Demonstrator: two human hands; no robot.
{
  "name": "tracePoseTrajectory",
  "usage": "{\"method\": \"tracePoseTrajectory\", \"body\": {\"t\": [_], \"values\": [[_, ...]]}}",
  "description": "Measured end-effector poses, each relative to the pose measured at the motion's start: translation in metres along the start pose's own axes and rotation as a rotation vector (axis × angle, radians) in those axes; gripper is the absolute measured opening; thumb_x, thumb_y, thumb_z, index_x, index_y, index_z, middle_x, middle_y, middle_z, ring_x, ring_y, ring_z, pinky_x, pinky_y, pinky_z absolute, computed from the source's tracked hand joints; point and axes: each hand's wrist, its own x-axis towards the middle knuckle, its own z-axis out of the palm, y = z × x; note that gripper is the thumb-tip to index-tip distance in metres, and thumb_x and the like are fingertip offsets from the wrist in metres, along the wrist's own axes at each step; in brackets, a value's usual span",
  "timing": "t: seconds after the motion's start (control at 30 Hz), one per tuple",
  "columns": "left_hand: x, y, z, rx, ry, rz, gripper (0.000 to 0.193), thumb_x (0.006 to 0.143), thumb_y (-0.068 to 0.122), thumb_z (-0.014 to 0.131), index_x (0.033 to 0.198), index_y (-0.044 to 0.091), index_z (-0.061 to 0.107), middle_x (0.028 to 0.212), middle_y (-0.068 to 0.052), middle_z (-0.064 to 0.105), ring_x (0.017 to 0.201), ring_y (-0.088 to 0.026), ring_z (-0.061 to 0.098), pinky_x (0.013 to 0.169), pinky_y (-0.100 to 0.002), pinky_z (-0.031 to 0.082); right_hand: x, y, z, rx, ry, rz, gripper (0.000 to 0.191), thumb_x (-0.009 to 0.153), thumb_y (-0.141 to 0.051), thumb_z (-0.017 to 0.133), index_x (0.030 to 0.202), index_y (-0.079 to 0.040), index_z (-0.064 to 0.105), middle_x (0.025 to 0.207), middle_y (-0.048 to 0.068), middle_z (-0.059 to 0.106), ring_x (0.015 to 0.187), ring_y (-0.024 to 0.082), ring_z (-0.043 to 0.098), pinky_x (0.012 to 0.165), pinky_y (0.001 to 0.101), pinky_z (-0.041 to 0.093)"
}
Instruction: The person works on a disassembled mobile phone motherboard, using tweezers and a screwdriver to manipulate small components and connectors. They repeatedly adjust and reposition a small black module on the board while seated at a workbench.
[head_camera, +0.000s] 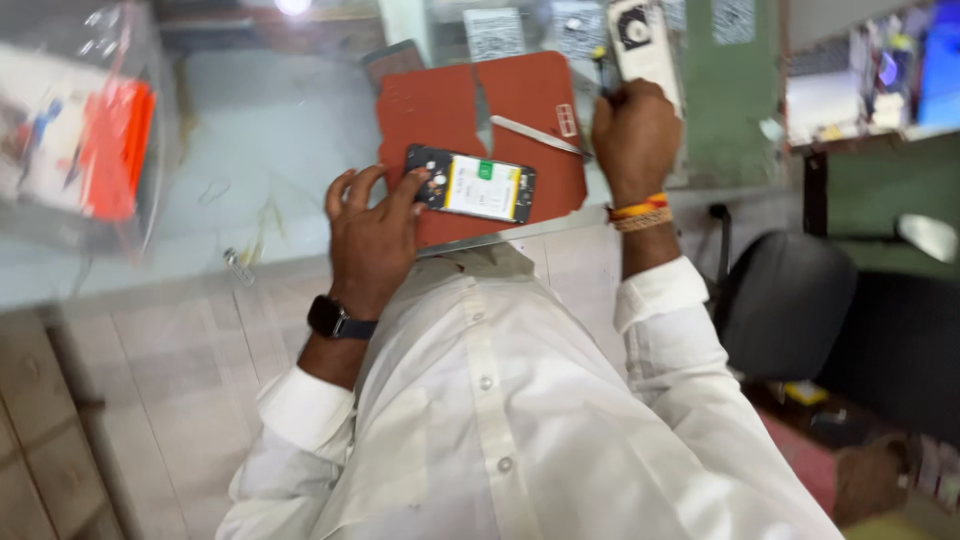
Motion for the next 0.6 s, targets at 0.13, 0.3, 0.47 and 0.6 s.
{"method": "tracePoseTrajectory", "body": {"t": [0.13,0.3,0.47,0.6], "values": [[-0.005,0.006,0.000,0.012,-0.065,0.008,0.042,0.100,0.017,0.070,0.140,0.008,0.067,0.126,-0.004,0.073,0.140,-0.030,0.049,0.123,-0.056,0.022,0.010,0.017,-0.007,0.294,-0.012,0.072,0.012,0.098,-0.012,0.074,0.100,-0.002,0.069,0.086,0.014,0.074,0.075,0.029,0.072,0.072,0.0408,0.058],[0.000,0.005,0.008,0.007,-0.055,0.072,0.042,0.096,0.031,0.073,0.137,0.023,0.070,0.145,0.006,0.066,0.148,-0.029,0.040,0.126,-0.058,0.012,0.008,-0.011,-0.002,1.246,-0.245,0.003,0.017,0.117,-0.002,0.054,0.133,-0.001,0.047,0.106,0.011,0.071,0.085,0.017,0.068,0.078,0.0331,0.058],[-0.008,0.006,0.011,0.058,-0.075,0.107,0.041,0.096,0.036,0.074,0.136,0.024,0.073,0.149,0.009,0.064,0.152,-0.025,0.038,0.128,-0.059,0.011,-0.015,-0.056,0.014,1.228,-0.326,-0.353,0.021,0.120,0.002,0.053,0.139,-0.001,0.045,0.127,0.015,0.070,0.121,0.018,0.069,0.106,0.0298,0.055],[-0.012,0.010,0.012,0.182,-0.040,0.146,0.042,0.097,0.041,0.072,0.134,0.023,0.074,0.152,0.008,0.062,0.154,-0.026,0.036,0.128,-0.060,0.012,-0.014,-0.081,0.027,1.252,-0.300,-0.327,0.031,0.120,0.003,0.055,0.145,-0.006,0.041,0.126,0.015,0.070,0.114,0.017,0.071,0.100,0.0297,0.060]]}}
